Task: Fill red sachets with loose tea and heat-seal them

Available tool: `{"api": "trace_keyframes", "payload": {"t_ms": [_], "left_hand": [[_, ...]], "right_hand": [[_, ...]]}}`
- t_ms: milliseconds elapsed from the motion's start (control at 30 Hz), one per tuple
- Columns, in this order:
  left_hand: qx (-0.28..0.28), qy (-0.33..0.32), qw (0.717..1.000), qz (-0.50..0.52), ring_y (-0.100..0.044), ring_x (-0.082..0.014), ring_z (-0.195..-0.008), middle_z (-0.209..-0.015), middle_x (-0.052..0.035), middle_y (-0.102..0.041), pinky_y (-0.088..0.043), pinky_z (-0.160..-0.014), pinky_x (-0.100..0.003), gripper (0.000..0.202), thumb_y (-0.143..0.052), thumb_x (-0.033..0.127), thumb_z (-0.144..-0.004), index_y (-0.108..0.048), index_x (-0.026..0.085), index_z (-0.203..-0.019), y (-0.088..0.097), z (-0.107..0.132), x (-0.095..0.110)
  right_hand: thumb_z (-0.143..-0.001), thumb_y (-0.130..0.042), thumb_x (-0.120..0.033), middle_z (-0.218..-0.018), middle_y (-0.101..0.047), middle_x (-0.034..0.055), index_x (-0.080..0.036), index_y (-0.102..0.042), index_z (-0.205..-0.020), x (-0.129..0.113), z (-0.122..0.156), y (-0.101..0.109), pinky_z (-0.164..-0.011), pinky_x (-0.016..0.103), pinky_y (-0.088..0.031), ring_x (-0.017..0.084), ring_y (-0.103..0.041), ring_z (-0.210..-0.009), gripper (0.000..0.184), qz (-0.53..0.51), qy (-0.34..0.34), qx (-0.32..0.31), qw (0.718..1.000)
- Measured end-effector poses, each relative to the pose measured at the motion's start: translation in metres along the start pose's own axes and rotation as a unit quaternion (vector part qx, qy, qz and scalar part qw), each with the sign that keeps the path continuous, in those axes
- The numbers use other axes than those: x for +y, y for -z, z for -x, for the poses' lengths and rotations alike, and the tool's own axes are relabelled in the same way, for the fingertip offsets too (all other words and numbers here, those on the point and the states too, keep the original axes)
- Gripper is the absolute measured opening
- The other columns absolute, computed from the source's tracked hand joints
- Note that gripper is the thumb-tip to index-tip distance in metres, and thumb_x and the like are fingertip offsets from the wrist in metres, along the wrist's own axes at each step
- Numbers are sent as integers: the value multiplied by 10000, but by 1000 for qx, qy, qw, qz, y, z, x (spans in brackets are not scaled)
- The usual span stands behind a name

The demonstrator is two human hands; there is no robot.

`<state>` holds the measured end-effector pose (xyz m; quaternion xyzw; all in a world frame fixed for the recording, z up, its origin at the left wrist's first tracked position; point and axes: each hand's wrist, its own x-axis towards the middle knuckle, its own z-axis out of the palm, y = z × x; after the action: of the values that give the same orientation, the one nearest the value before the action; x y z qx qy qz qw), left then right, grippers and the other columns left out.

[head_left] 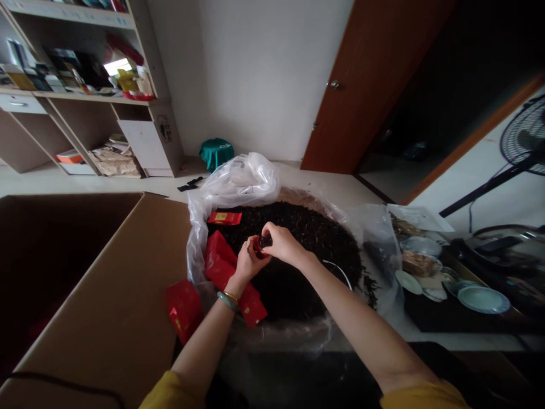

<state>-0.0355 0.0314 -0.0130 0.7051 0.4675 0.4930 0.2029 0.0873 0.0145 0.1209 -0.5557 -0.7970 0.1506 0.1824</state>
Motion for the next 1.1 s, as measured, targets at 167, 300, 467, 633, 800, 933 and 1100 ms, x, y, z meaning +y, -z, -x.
{"api": "trace_keyframes", "payload": {"t_ms": [167,300,467,633,800,933,1100], "left_hand": [[-1,14,1000,14,-603,-182,-832,-954,-36,-601,-523,-737,-327,530,-739,302,-627,-497,202,-1088,2,0,3],[-8,25,1000,6,-601,-178,-810,-932,-27,-612,-516,-727,-317,505,-747,309,-614,-517,210,-1052,5,-1,6],[-9,23,999,-41,-597,-191,-791,-893,-15,-627,-505,-716,-319,519,-769,294,-581,-546,216,-1043,6,-1,8],[-17,1,999,-49,-611,-213,-825,-906,-28,-642,-510,-724,-326,532,-774,258,-575,-564,219,-1063,6,0,7],[14,38,999,-13,-625,-202,-818,-910,-39,-641,-518,-741,-328,533,-784,340,-597,-571,207,-1067,3,-1,4],[26,34,999,-1,-621,-205,-833,-934,-54,-647,-518,-755,-337,513,-778,322,-606,-581,199,-1063,4,-1,2],[18,-18,1000,-3,-605,-206,-865,-947,-44,-661,-506,-790,-343,482,-740,186,-599,-585,202,-1056,7,0,4]], "right_hand": [[-728,-598,-29,-925,-631,43,-167,-649,-850,4,1,3,-778,248,-454,139,-567,-828,191,0,27,8,1000],[-815,-578,-135,-889,-668,62,-217,-715,-815,-1,2,4,-769,288,-457,222,-514,-958,160,117,28,-18,993],[-859,-532,-176,-933,-629,142,-192,-736,-819,-10,4,2,-692,301,-476,270,-498,-988,209,216,-2,-61,975],[-807,-595,-157,-1032,-582,109,-212,-725,-881,-2,4,-6,-695,287,-479,216,-590,-888,160,178,-41,-70,981],[-767,-648,-145,-936,-614,34,-187,-685,-936,17,5,-2,-710,236,-488,115,-614,-726,179,-64,-37,14,997],[-784,-628,-121,-918,-637,42,-179,-690,-959,13,13,1,-803,272,-479,142,-603,-805,195,-43,-6,5,999],[-897,-515,-302,-1016,-595,134,-190,-708,-994,-1,21,-10,-876,343,-436,252,-527,-1033,244,147,7,-38,988]]}}
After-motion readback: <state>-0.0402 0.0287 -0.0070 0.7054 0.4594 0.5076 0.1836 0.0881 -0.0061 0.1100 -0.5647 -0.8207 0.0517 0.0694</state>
